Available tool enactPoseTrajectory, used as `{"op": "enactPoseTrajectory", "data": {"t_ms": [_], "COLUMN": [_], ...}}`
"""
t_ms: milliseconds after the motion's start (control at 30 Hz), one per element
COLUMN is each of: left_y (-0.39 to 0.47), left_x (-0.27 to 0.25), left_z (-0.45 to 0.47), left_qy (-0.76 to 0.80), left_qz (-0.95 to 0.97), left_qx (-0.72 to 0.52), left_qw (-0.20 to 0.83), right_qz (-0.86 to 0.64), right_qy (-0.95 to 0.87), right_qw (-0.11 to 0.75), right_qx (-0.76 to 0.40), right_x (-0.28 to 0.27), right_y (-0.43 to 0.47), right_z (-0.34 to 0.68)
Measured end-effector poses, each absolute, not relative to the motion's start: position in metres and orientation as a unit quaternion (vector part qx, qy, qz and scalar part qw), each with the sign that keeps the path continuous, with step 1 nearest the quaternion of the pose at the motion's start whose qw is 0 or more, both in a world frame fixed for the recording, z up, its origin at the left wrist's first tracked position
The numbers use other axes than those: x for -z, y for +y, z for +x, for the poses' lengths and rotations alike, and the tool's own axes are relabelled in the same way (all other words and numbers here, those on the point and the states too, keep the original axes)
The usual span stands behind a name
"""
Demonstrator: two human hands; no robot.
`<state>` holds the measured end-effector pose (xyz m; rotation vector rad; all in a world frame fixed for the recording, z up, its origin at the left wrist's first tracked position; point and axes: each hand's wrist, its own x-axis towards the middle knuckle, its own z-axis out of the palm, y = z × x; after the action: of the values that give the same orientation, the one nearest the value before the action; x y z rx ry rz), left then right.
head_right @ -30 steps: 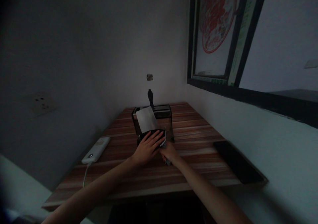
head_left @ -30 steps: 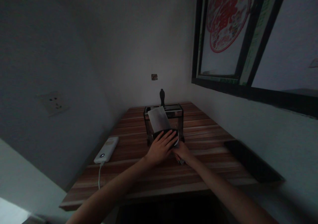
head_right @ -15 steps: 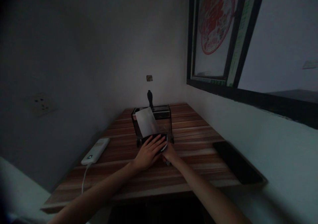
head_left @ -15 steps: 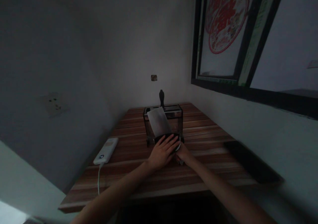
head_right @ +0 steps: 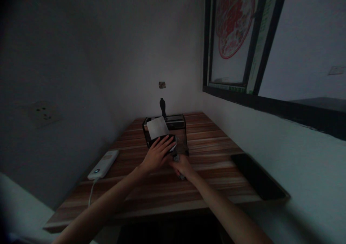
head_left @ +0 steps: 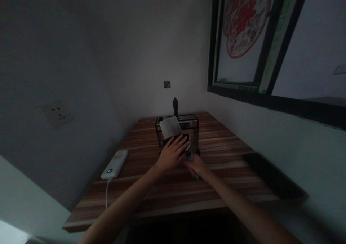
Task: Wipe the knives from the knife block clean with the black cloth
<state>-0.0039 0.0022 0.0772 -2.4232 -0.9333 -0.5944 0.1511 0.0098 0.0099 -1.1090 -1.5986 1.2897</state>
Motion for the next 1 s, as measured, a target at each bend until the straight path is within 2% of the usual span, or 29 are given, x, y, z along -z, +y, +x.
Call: {"op": "enactPoseTrajectory", "data": {"t_ms": [467, 1000], "left_y": [0.046, 0.049], "left_x": [-0.139, -0.140], "left_z": [-0.020, -0.016], "left_qy": [-0.386, -0.400], "left_qz": [-0.839, -0.823], "left_qx": [0.275, 0.302], "left_qw": [0.267, 0.267], "right_qz": [-0.430, -0.428], "right_qy": [-0.615, -0.597], "right_qw": [0.396, 0.416], "right_qx": [-0.529, -0.535], "right_x": [-0.006, -0.004], "right_y": [0.012, 0.014], "right_z": [0.151, 0.151]}}
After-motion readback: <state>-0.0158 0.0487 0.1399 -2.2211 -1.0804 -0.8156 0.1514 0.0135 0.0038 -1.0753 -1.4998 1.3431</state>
